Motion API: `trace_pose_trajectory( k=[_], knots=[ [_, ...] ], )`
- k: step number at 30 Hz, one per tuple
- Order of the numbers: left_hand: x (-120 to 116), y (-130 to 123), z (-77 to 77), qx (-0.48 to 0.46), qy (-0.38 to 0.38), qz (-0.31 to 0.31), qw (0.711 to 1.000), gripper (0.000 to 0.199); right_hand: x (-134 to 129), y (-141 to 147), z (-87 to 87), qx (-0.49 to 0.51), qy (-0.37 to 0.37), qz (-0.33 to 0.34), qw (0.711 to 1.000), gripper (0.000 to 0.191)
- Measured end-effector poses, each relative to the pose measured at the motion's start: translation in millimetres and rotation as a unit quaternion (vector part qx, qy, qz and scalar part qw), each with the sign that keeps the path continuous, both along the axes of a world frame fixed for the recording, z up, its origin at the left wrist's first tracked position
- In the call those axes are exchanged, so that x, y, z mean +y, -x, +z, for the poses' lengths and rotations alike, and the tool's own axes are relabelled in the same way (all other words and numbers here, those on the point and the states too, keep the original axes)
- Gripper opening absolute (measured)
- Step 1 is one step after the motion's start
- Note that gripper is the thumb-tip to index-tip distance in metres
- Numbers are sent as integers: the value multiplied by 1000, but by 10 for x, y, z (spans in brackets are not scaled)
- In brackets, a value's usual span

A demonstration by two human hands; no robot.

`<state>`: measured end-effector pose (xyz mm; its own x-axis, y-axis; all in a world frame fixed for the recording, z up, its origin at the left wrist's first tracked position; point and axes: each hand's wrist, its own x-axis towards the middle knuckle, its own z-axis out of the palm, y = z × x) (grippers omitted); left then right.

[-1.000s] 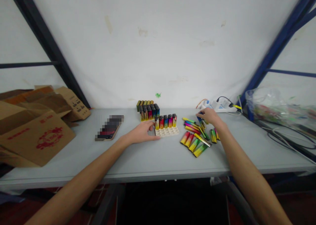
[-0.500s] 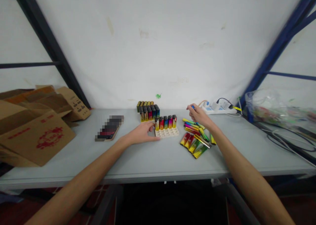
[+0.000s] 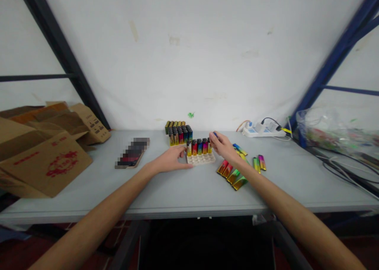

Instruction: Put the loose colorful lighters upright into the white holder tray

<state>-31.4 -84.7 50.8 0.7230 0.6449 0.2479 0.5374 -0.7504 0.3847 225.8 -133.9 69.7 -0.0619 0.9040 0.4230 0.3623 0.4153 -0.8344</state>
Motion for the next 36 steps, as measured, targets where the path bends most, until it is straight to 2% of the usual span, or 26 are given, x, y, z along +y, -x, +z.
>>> trace_pose_trajectory(
  k=[3,7,16,19,23,26,29,36],
  knots=[
    [-3,-2,1,-2,-1,0,1000,54,-12,6,0,-43,-20,-52,998,53],
    [-11,-6,7,1,0,1,1000,54,-23,18,-5,-74,-4,-96,993,45],
    [-9,-2,15,2,-2,0,1000,54,-35,69,-20,-96,-14,-89,991,40],
    [-6,-1,4,-3,-2,-1,1000,54,-50,61,-20,-90,-31,-78,992,44],
    [-18,-16,-17,-17,-3,2,1000,52,-104,70,23,-84,-45,-41,995,37],
    [-31,-39,-31,-29,-9,8,999,53,-160,106,78,-132,-114,-13,985,34],
    [-41,-62,-39,-32,-12,14,999,53,-215,156,109,-178,-173,-26,968,32],
    [-65,-100,-47,-38,-15,18,999,53,-191,241,-4,-233,-90,-27,968,33]
  ],
)
